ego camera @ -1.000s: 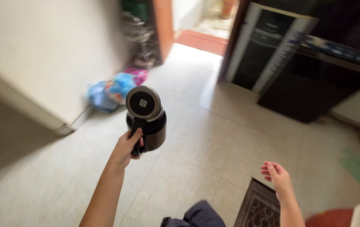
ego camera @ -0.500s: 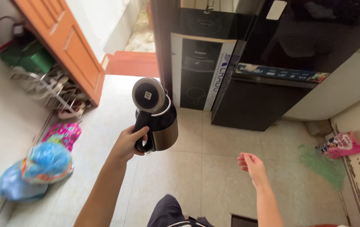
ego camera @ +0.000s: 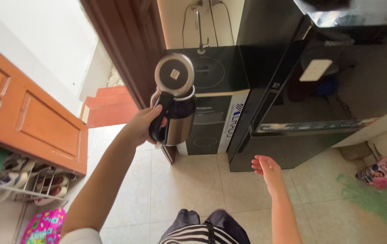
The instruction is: The person washes a pot, places it on the stove, and stirs meat cooking in a separate pot using chopsticks. They retrieve a plastic bag from the refrigerator, open a seasoning packet, and pour its contents into a bowl.
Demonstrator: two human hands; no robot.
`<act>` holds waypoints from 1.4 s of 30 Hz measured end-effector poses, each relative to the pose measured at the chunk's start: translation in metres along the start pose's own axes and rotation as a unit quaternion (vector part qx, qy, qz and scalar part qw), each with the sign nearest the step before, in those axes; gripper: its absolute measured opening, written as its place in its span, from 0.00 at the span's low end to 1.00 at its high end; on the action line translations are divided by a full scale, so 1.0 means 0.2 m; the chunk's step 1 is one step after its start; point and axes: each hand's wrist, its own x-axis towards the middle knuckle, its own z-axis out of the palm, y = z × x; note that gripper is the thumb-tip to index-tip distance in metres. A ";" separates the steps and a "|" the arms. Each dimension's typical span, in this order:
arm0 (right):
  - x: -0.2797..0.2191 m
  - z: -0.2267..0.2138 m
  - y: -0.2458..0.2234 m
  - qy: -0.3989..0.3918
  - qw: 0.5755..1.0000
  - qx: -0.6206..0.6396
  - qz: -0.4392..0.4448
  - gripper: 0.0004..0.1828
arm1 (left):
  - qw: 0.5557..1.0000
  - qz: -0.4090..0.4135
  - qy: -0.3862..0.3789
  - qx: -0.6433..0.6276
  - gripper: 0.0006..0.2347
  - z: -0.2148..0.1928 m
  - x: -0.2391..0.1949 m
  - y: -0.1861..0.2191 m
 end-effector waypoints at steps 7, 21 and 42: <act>0.86 0.38 -0.43 -0.073 0.996 0.028 -0.036 0.18 | 0.996 -0.068 -0.052 -0.026 0.16 -0.13 1.02 0.55; 2.25 0.90 -0.96 -0.143 0.983 0.092 -0.074 0.15 | 0.992 -0.108 -0.064 0.022 0.16 -0.14 2.07 0.90; 3.41 1.67 -0.86 -0.029 0.964 -0.144 -0.223 0.16 | 1.000 0.025 -0.006 -0.011 0.24 -0.60 2.52 0.40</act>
